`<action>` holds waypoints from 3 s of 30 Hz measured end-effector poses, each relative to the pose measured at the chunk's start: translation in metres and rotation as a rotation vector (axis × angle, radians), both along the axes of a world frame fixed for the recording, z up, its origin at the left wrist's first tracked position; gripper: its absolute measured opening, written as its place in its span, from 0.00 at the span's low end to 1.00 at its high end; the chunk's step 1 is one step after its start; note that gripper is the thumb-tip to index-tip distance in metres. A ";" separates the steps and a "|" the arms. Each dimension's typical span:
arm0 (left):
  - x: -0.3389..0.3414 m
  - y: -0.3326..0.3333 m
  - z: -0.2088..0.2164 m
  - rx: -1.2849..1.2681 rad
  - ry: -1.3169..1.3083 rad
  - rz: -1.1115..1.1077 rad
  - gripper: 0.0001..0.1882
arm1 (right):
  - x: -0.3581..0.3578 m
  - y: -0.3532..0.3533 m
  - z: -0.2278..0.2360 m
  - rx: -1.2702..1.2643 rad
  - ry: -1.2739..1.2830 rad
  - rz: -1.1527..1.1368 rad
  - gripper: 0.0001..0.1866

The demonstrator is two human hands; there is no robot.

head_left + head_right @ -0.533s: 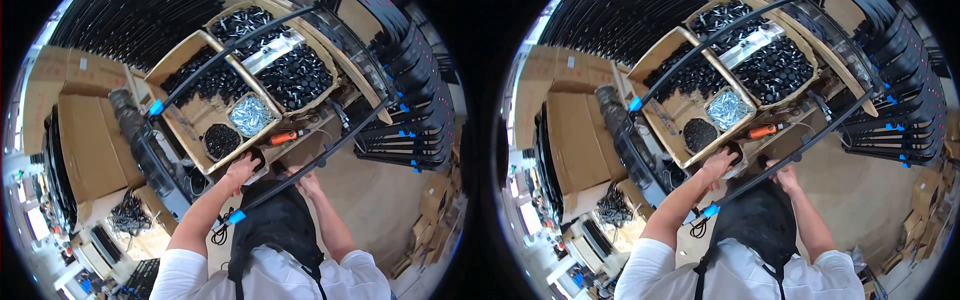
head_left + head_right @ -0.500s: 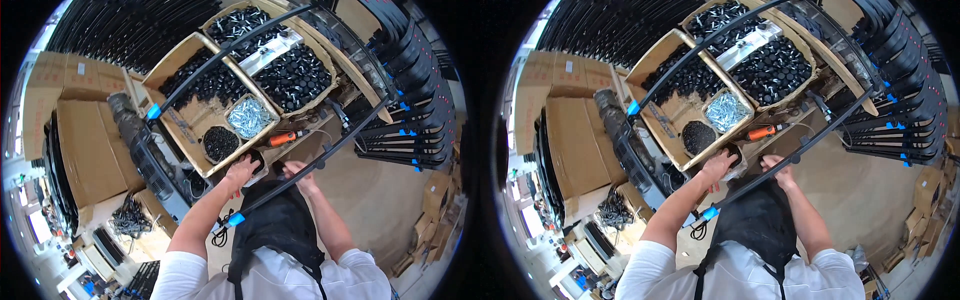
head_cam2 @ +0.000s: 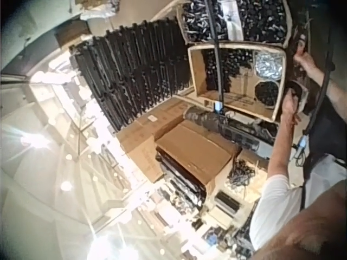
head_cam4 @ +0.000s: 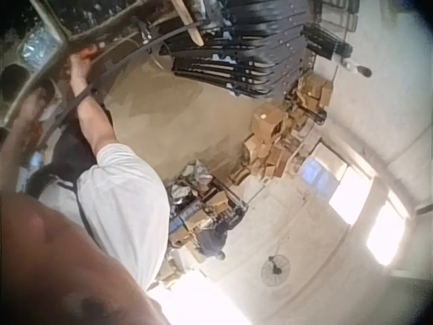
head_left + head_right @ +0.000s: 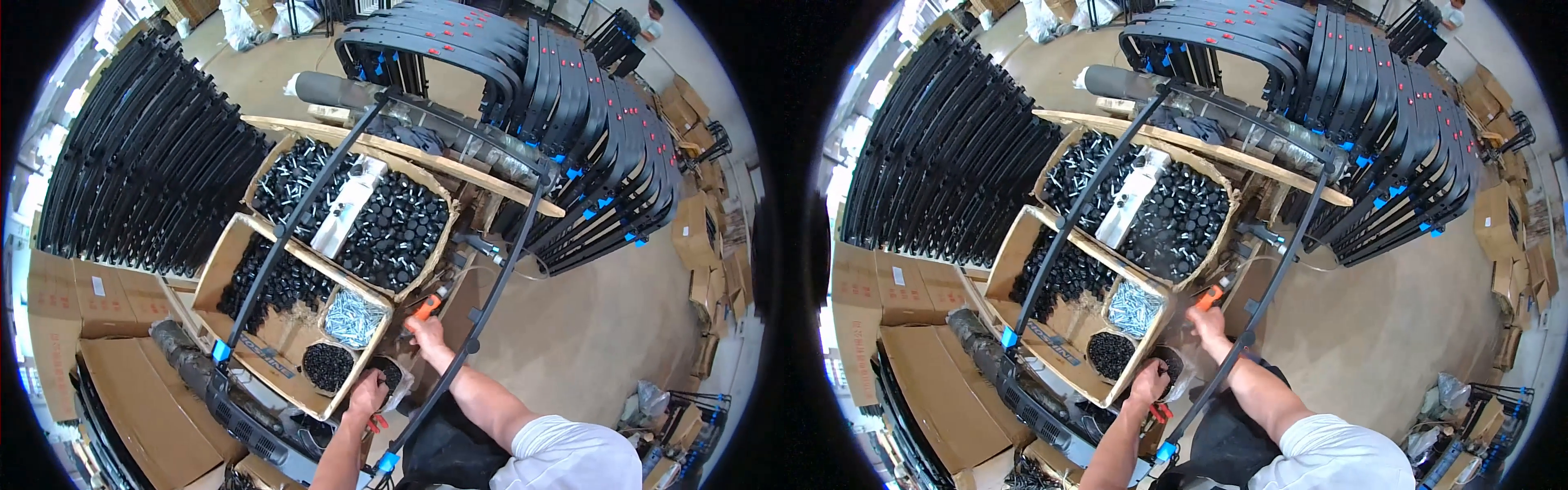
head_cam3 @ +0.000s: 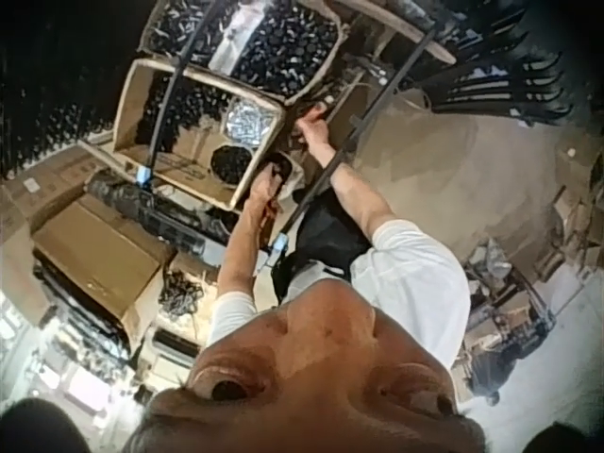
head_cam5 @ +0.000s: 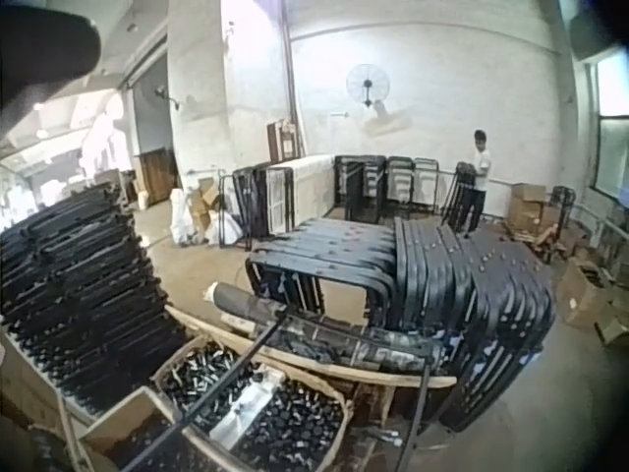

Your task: Assembling components for outdoor power equipment, including screwing parts together using a power screwdriver and managing internal wiring.

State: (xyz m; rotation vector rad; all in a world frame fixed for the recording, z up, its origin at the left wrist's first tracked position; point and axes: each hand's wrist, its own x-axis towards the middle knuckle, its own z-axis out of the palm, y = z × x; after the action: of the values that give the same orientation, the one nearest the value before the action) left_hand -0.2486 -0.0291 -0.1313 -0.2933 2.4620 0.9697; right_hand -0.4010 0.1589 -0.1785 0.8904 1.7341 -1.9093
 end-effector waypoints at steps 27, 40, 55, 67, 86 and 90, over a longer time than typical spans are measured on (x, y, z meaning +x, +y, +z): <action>0.029 -0.006 -0.102 0.143 0.407 -0.021 0.12 | 0.118 0.141 0.286 0.011 0.695 0.602 0.27; 0.012 0.005 -0.025 0.723 -0.213 0.597 0.11 | 0.094 0.083 0.367 -0.001 1.007 0.706 0.45; 0.031 -0.008 0.052 1.419 -0.282 0.804 0.10 | 0.063 0.068 0.395 -0.648 0.654 0.673 0.40; 0.042 -0.010 0.073 1.190 -0.203 0.873 0.10 | -0.014 0.024 0.448 -0.357 1.369 0.904 0.31; 0.126 0.015 0.200 1.481 0.804 1.634 0.13 | 0.071 -0.110 0.356 -0.542 0.863 1.343 0.27; 0.147 -0.009 0.194 1.699 0.930 1.647 0.12 | 0.107 -0.139 0.360 -0.558 0.816 1.412 0.28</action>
State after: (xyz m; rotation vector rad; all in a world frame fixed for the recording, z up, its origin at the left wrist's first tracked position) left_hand -0.1011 -0.0379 0.0625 -1.3440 0.2414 3.7092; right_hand -0.2940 0.0199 0.1817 -1.1942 1.2796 -1.4728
